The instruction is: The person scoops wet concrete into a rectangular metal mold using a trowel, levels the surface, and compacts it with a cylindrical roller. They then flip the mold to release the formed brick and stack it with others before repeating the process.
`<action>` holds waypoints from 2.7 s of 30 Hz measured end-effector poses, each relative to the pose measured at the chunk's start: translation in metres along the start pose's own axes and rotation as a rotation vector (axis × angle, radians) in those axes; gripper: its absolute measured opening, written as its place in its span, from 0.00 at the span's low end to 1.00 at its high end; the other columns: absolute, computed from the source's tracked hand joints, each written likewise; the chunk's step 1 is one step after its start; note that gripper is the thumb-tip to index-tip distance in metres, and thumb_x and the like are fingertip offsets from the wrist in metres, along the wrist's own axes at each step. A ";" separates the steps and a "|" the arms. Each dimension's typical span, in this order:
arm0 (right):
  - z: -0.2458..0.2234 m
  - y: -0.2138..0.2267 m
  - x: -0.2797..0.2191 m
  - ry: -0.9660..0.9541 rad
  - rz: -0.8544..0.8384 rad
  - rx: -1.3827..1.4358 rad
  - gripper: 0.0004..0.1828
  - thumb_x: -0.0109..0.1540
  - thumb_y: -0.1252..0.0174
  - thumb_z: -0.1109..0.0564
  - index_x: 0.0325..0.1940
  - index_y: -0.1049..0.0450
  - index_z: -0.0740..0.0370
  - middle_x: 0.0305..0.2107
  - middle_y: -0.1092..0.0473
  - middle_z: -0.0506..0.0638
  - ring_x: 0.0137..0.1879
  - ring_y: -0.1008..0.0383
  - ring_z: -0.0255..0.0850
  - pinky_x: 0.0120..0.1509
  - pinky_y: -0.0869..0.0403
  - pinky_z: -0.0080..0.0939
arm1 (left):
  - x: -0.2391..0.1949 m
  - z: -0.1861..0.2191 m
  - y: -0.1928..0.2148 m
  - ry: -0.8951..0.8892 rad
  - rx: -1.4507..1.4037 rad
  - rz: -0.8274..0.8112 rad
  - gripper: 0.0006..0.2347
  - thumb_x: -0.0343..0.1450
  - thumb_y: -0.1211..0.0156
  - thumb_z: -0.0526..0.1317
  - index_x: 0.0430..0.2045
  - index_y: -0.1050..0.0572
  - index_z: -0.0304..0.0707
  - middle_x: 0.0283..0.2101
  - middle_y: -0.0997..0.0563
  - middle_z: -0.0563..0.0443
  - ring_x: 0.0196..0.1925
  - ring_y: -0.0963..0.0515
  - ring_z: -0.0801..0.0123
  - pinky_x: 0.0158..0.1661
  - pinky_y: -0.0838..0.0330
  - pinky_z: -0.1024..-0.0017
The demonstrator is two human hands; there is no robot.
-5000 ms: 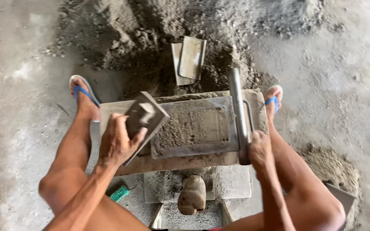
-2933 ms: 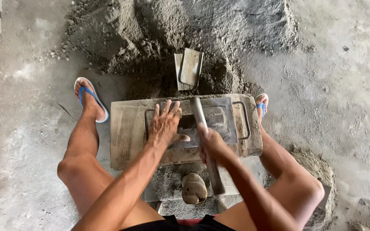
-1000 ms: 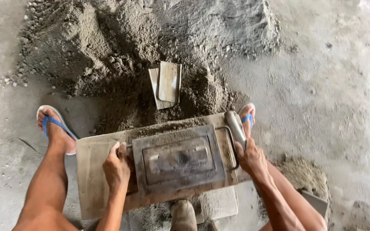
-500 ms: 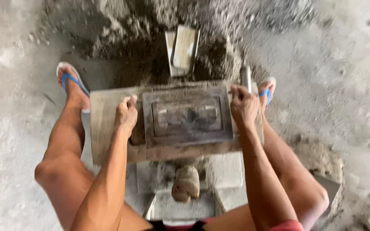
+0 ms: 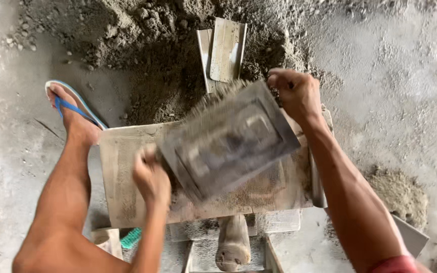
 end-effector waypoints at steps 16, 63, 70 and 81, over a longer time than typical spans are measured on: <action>-0.037 0.049 -0.398 -1.045 0.487 0.601 0.12 0.67 0.55 0.47 0.44 0.32 0.55 0.13 0.47 0.39 0.16 0.46 0.25 0.16 0.43 0.23 | -0.089 -0.051 0.044 -0.656 0.249 -0.587 0.15 0.74 0.60 0.48 0.31 0.28 0.36 0.28 0.22 0.37 0.36 0.23 0.42 0.34 0.31 0.51; -0.192 -0.185 -0.238 1.422 -1.049 -0.503 0.30 0.64 0.69 0.43 0.68 0.54 0.57 0.67 0.53 0.51 0.73 0.57 0.42 0.75 0.59 0.43 | 0.095 0.008 0.089 -0.638 -0.186 -0.321 0.13 0.73 0.58 0.35 0.50 0.31 0.36 0.41 0.23 0.43 0.40 0.21 0.59 0.32 0.22 0.71; -0.136 -0.112 -0.050 0.748 -0.268 -0.466 0.27 0.65 0.62 0.47 0.69 0.45 0.52 0.66 0.52 0.54 0.70 0.60 0.60 0.69 0.58 0.63 | 0.065 0.008 0.080 -0.821 -0.030 -0.293 0.13 0.72 0.58 0.35 0.49 0.31 0.30 0.36 0.21 0.39 0.36 0.21 0.59 0.32 0.24 0.66; -0.134 0.061 -0.269 -0.098 -0.272 0.123 0.25 0.55 0.51 0.64 0.56 0.32 0.50 0.37 0.24 0.51 0.44 0.23 0.44 0.44 0.25 0.44 | -0.184 -0.017 0.039 -1.086 0.309 -0.729 0.12 0.70 0.54 0.43 0.44 0.28 0.44 0.33 0.28 0.52 0.36 0.25 0.58 0.34 0.28 0.64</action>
Point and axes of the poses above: each hand's wrist, its own x-axis towards the middle knuckle, its own y-axis out of the back of the hand, z = x × y, the point moved 3 cm from there along x, towards the middle knuckle
